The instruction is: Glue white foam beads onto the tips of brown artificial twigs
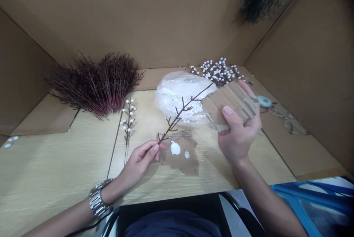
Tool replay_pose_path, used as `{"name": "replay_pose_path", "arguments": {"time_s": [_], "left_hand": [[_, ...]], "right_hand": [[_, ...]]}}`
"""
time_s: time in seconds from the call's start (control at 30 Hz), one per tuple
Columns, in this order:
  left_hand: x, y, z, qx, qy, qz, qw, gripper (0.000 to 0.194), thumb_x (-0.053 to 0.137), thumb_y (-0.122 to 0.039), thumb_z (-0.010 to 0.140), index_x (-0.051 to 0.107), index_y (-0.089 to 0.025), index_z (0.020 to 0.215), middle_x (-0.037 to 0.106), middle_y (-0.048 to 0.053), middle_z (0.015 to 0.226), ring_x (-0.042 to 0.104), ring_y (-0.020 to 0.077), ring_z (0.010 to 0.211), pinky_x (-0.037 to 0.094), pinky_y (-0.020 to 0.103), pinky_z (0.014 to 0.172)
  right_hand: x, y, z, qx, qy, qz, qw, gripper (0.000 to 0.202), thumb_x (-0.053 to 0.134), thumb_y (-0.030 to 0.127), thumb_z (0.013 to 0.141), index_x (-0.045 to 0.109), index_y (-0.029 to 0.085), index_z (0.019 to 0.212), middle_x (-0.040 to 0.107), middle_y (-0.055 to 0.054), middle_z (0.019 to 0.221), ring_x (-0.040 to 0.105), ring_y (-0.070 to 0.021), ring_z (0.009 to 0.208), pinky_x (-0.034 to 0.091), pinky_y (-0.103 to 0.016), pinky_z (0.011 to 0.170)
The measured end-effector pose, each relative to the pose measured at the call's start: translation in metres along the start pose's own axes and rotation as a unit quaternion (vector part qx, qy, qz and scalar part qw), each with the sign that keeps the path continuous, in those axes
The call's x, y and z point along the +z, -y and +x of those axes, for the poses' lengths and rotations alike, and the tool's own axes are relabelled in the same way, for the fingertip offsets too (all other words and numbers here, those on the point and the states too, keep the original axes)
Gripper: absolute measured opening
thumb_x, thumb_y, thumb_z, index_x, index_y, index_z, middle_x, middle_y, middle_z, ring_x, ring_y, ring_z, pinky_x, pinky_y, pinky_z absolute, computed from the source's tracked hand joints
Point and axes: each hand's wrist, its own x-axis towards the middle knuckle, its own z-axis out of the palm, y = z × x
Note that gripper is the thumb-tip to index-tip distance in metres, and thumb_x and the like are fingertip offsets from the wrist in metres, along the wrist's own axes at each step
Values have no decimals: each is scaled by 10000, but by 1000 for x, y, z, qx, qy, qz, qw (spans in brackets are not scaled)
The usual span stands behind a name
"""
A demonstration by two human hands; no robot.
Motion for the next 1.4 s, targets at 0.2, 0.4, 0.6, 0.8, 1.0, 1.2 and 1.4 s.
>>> {"name": "replay_pose_path", "arguments": {"time_s": [0.2,0.4,0.6,0.8,1.0,1.2,1.4], "left_hand": [[0,-2,-1,-11,-8,17,1000,321,538,-443,1015,727,-193,1083,529,-15,738,481,156,702,386,267,672],[1,-4,-1,-18,-12,27,999,345,543,-462,1006,744,-196,1098,528,-13,735,485,158,698,397,264,670],[1,-3,-2,-19,-11,28,999,346,547,-462,1004,745,-196,1102,542,-12,734,493,161,700,396,266,680],[0,-3,-2,-18,-13,27,999,338,547,-446,1005,741,-186,1102,558,-7,735,512,170,715,401,271,689],[1,-6,-2,-14,-19,33,999,342,553,-445,998,748,-178,1085,570,-2,725,520,176,704,410,277,683],[2,-6,-2,-14,-20,34,999,338,554,-438,999,754,-183,1092,572,0,726,523,175,700,422,274,676],[1,-6,-1,-11,-19,28,999,333,551,-428,1004,756,-187,1106,567,-3,732,522,166,700,435,267,683]], "right_hand": [[-3,5,-9,-190,-97,-89,973,571,725,341,787,648,269,1348,660,-70,1195,667,-297,1025,558,-487,910],[-7,-2,-13,-320,-70,-150,933,613,730,330,778,618,261,1376,678,-78,1131,668,-272,882,591,-465,743],[-7,-3,-9,-329,-53,-150,931,660,718,227,738,607,208,1388,696,-87,1182,678,-258,938,598,-416,744],[-8,-4,-9,-322,-30,-152,934,683,731,211,732,590,212,1400,697,-90,1220,693,-278,995,622,-440,785],[-8,-5,-11,-302,-14,-136,943,688,758,183,723,594,211,1390,691,-106,1207,694,-284,983,643,-434,754],[-6,-3,-12,-288,-42,-147,945,652,734,237,732,610,245,1372,693,-93,1192,687,-295,972,633,-458,733],[-8,-3,-13,-283,-87,-167,940,586,722,360,754,627,263,1324,669,-94,1125,664,-322,971,611,-516,747]]}}
